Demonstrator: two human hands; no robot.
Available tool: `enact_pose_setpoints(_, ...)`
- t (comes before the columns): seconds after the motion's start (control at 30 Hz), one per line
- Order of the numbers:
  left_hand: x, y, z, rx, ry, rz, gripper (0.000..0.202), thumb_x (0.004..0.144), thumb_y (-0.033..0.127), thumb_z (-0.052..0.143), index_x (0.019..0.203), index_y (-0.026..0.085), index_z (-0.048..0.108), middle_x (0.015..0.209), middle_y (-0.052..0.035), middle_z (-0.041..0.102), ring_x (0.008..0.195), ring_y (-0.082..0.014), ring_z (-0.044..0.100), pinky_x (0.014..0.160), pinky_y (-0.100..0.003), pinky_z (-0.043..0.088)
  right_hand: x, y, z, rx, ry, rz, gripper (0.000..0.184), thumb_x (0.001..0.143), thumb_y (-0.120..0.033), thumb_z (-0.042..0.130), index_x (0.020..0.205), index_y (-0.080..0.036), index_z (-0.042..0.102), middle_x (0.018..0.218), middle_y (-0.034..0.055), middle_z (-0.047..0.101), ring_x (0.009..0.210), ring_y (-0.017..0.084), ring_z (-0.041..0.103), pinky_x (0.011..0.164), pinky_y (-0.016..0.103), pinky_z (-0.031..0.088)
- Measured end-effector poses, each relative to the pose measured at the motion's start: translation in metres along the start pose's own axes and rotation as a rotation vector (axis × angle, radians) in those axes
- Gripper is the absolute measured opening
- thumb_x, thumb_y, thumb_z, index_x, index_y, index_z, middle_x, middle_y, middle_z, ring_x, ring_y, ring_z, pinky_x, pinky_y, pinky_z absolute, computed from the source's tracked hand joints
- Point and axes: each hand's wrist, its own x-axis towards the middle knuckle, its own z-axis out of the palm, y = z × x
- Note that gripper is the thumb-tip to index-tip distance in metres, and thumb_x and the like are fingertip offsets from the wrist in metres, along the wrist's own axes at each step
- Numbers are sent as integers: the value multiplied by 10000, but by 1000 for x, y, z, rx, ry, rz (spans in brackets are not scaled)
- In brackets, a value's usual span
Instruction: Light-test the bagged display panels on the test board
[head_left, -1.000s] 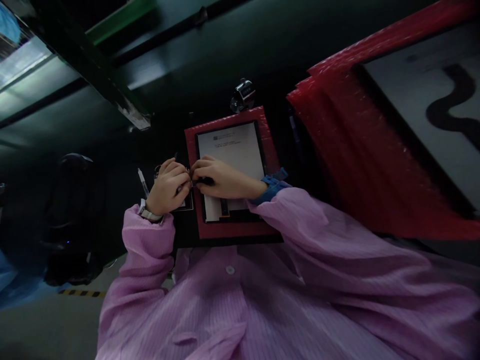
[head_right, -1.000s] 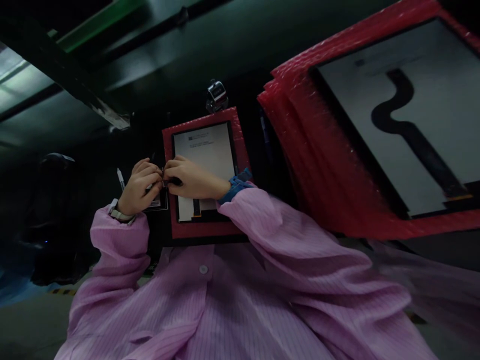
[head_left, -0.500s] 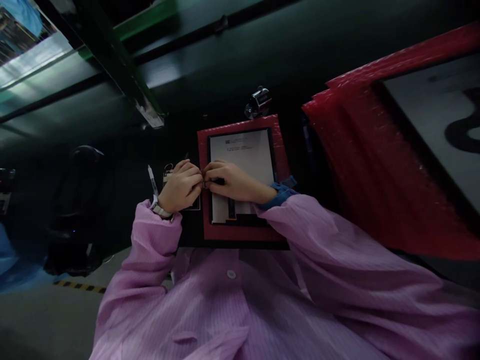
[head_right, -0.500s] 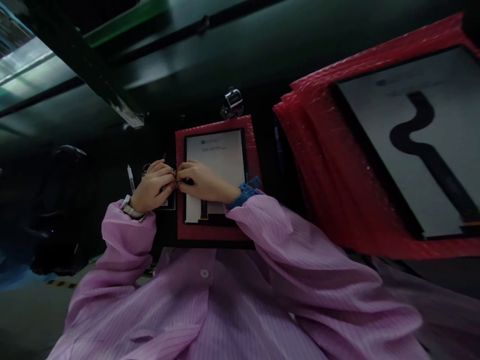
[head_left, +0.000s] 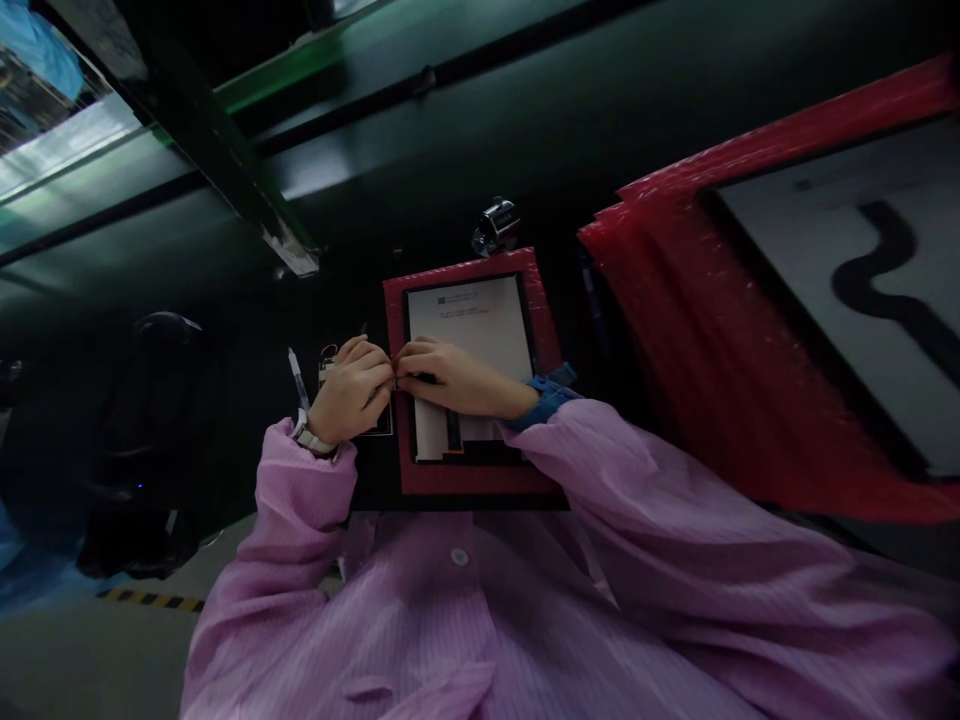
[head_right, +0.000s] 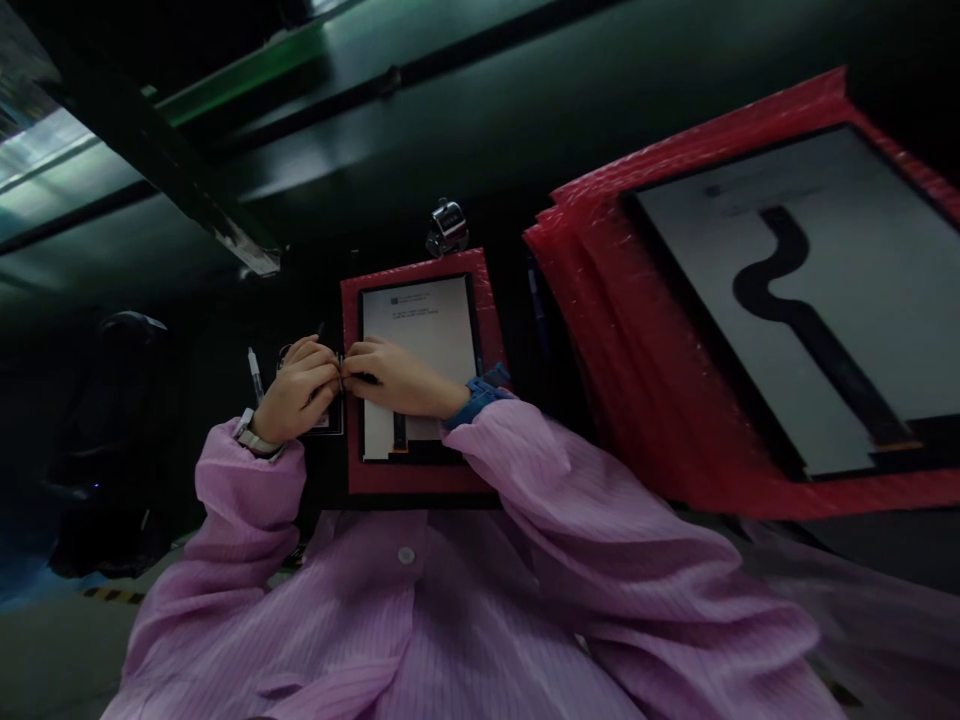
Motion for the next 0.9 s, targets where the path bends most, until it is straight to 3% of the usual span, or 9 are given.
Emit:
enact_pose_setpoints(0.4, -2, -5, 0, 8, 56, 46, 243, 976, 202, 431, 856, 184, 642, 902, -64, 672, 970, -221, 593, 1142, -490, 420, 5, -3, -3, -12, -10, 3, 156, 1001, -180, 571, 906, -151, 691, 1002, 84, 668, 958, 183, 563, 951, 335, 453)
enact_pose_setpoints(0.67, -3, -2, -2, 7, 50, 7, 237, 978, 228, 449, 861, 191, 651, 914, -58, 689, 1000, -215, 614, 1159, -465, 407, 3, -3, -3, 29, 18, -21, 230, 1037, -247, 505, 864, -170, 635, 919, 61, 645, 891, 173, 561, 867, 318, 454)
enact_pose_setpoints(0.8, -5, 1, 2, 64, 204, -196, 257, 994, 243, 436, 883, 205, 665, 993, -52, 710, 1090, -211, 629, 1251, -514, 275, -4, -6, -10, 85, 125, 2, 348, 1075, -354, 392, 868, -183, 613, 895, 63, 640, 859, 175, 584, 812, 321, 461)
enact_pose_setpoints(0.9, -9, 2, 4, 109, 418, -387, 234, 1001, 268, 473, 1072, 209, 688, 1221, -87, 697, 1265, -232, 594, 1276, -555, 213, -10, -3, -16, 109, 357, 101, 440, 1074, -442, 332, 855, -204, 631, 870, 60, 655, 888, 192, 614, 860, 354, 474)
